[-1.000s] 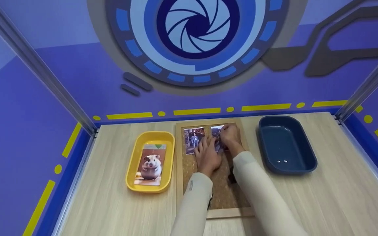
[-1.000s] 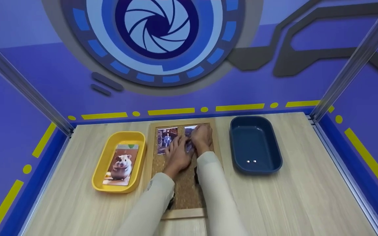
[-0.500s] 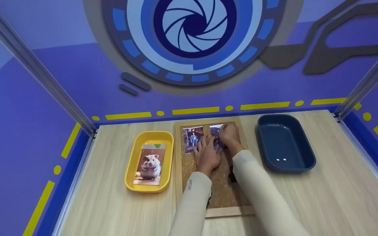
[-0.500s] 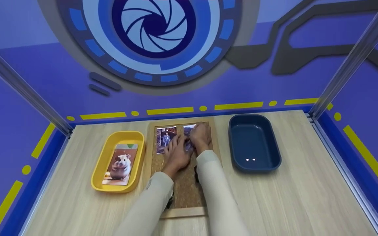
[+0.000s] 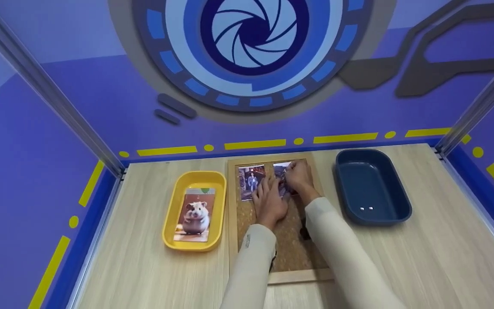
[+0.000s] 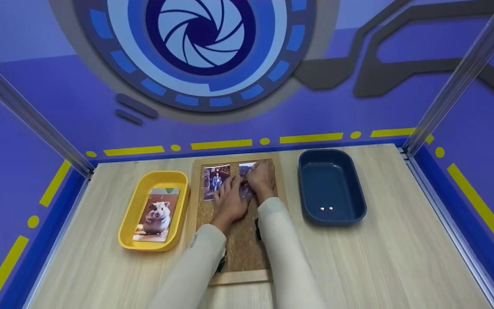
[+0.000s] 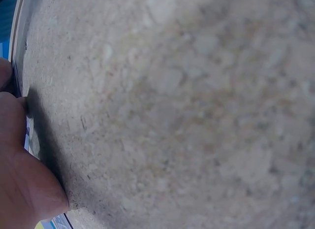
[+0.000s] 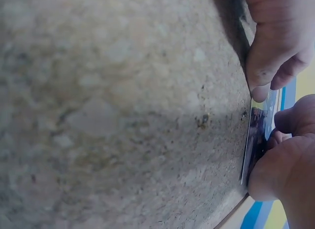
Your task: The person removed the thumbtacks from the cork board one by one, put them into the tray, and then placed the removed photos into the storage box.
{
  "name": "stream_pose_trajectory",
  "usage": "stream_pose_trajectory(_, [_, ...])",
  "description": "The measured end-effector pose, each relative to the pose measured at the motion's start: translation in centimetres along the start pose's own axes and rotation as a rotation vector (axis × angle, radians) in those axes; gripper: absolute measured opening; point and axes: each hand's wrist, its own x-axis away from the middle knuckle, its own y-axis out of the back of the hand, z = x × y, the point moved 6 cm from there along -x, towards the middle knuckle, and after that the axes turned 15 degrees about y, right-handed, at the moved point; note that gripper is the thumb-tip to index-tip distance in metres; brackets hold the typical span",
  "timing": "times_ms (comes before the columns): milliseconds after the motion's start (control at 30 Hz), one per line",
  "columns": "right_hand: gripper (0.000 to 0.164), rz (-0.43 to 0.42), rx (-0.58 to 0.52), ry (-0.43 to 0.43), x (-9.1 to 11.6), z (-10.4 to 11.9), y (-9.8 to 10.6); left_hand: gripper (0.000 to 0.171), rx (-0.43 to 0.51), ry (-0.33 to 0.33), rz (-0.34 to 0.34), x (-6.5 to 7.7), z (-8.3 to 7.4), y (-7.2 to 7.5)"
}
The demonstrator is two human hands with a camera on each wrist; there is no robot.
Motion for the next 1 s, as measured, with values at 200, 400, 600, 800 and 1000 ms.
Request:
stream_pose_trajectory(200, [0.011,-0.004,-0.036,0.014,0.5,0.3,0.6,0.059,-0.016,0.004,0.003,0.4,-0.4,0.6])
stream_pose_trajectory(400, [0.008,0.006,-0.081,0.002,0.9,0.2,0.7,0.061,-0.033,0.003,-0.006,-0.2,0.1,-0.2])
stream_pose_trajectory(600, [0.007,0.004,-0.115,0.009,0.9,0.1,0.9,0.059,-0.037,0.002,-0.006,-0.4,0.1,-0.3])
stream_pose_trajectory(800, [0.006,-0.013,-0.149,0.032,1.0,0.1,1.2,0.058,-0.023,-0.013,-0.011,-0.1,-0.2,0.0])
stream_pose_trajectory(1000, [0.006,-0.035,-0.228,0.026,1.0,-0.2,1.1,0.056,-0.022,-0.018,-0.028,-0.1,0.0,0.0])
